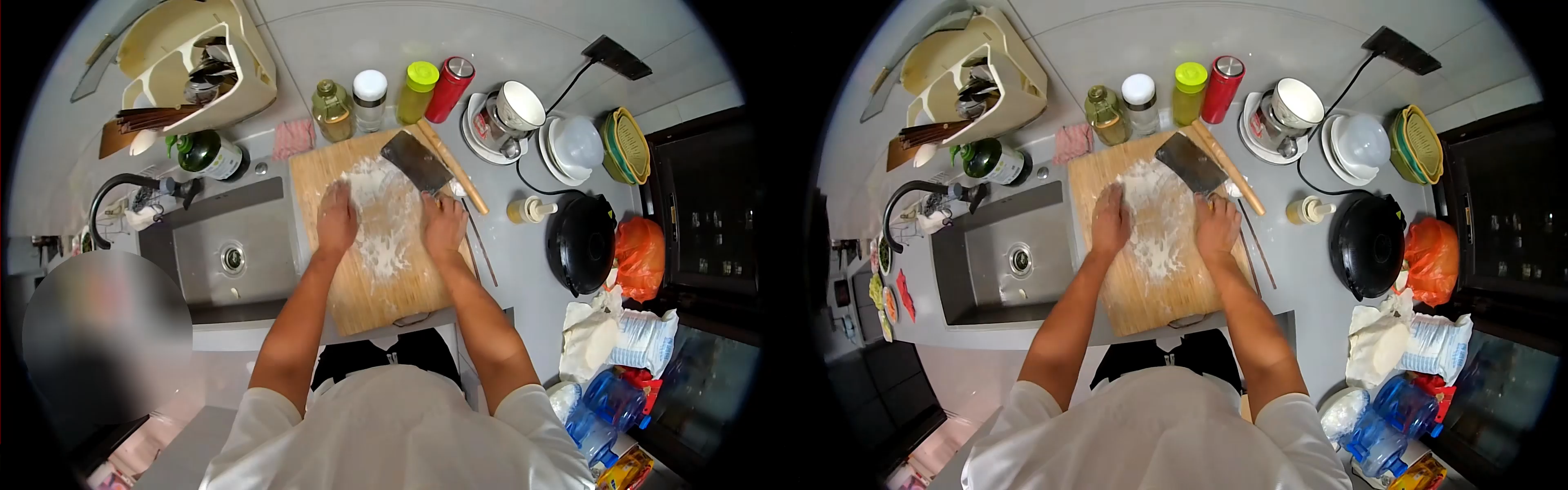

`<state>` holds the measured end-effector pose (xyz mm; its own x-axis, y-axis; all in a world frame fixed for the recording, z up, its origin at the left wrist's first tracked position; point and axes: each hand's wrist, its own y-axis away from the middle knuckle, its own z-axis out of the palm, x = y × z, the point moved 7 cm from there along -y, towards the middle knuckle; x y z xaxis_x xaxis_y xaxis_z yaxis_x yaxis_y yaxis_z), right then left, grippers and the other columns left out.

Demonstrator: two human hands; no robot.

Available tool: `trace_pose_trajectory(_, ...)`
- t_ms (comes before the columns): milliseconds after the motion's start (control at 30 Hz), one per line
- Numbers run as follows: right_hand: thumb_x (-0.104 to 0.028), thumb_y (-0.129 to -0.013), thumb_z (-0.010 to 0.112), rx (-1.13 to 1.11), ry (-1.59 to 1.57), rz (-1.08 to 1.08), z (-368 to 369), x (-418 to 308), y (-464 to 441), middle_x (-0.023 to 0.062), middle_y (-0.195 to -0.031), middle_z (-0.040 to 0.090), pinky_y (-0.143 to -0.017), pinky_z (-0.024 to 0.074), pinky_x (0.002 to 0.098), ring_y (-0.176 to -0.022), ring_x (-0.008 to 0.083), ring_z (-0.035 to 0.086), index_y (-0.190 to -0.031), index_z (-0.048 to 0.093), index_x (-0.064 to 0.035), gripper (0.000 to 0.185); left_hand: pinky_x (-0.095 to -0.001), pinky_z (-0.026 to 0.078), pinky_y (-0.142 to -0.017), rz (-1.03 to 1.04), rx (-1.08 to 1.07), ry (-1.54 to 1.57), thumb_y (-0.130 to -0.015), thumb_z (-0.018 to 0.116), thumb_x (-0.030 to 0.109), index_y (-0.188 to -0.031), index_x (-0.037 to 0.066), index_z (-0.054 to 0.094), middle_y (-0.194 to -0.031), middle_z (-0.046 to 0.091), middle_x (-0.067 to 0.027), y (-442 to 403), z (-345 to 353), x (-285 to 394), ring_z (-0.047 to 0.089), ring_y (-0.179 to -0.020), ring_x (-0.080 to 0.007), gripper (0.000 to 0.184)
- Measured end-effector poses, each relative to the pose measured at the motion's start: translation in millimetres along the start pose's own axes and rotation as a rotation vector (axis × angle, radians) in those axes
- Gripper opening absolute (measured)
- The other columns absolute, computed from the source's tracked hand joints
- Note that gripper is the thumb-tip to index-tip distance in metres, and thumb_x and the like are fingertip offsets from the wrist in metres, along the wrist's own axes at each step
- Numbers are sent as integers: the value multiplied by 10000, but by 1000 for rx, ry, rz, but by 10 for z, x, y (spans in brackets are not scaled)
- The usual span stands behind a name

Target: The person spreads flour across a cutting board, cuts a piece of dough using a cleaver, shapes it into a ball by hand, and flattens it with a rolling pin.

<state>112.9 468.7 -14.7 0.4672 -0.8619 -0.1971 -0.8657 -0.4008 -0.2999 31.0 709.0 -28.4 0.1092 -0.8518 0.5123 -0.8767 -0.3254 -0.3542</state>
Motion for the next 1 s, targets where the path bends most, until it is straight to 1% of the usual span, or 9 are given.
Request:
trace_pose_trajectory(133,-63,-922,641,34,-77,-41,-34,4,-22,60,-1207,676,-946,459,474,-1136,315,599,-1275,747,-159,381,-526,362,-1231,55,-247,-117,-963,612,157,-1430,-46,582,-1508,560,-271,-225,103,106,494,-1433,-448,510)
trace_pose_trajectory(233,-96,-895,672,-75,-128,-71,36,-4,-19,75,-1177,683,-910,480,469,-1114,297,601,-1207,763,-154,331,-521,345,-1252,302,-414,-95,-962,606,156,-1431,-32,591,-1520,561,-249,182,203,366,480,-1463,-427,506)
trace_pose_trajectory(300,-98,-876,686,-167,-146,-100,6,-70,73,91,-1193,686,-921,488,476,-1135,313,603,-1193,768,-143,331,-535,335,-1256,324,-545,68,-920,634,84,-1413,35,638,-1572,532,-213,522,136,520,446,-1509,-404,496)
trace_pose_trajectory(367,-105,-865,701,-150,-151,-127,-133,-126,151,110,-1213,685,-938,492,485,-1154,332,604,-1179,771,-131,323,-508,346,-1259,338,-511,166,-876,629,34,-1319,92,723,-1537,583,-166,691,-71,647,441,-1526,-346,456)
trace_pose_trajectory(500,-111,-865,719,50,-230,-101,-549,-238,431,144,-1259,675,-1005,481,506,-1206,370,587,-1170,764,-104,308,-531,383,-1221,379,-432,45,-822,632,2,-1261,102,753,-1494,613,-157,805,-104,642,502,-1458,-372,467)
trace_pose_trajectory(567,-108,-869,725,116,-316,7,-674,-170,672,154,-1279,668,-1042,469,521,-1232,389,575,-1167,755,-93,299,-545,393,-1202,393,-321,40,-802,635,-4,-1249,94,755,-1456,632,-158,714,-17,802,529,-1412,-395,473)
trace_pose_trajectory(633,-87,-876,716,124,-412,185,-724,106,1035,153,-1285,671,-1071,466,523,-1237,408,577,-1145,742,-82,271,-564,407,-1159,438,-283,144,-801,638,1,-1203,78,766,-1389,644,-189,611,36,1314,553,-1339,-427,429)
trace_pose_trajectory(767,-54,-866,722,344,-336,470,-1561,665,1906,114,-1197,695,-1013,523,459,-1142,365,621,-1129,754,-73,266,-582,424,-1128,681,-426,407,-851,615,-17,-1207,36,748,-1387,629,-252,895,406,2543,548,-1322,-466,383)
trace_pose_trajectory(1000,-66,-895,718,548,-73,873,-2625,1517,3895,119,-1079,717,-944,555,443,-1073,340,657,-1113,765,-80,223,-532,499,-1054,1081,-687,641,-842,648,0,-1206,66,748,-1317,654,-213,2210,611,4387,603,-1241,-425,384)
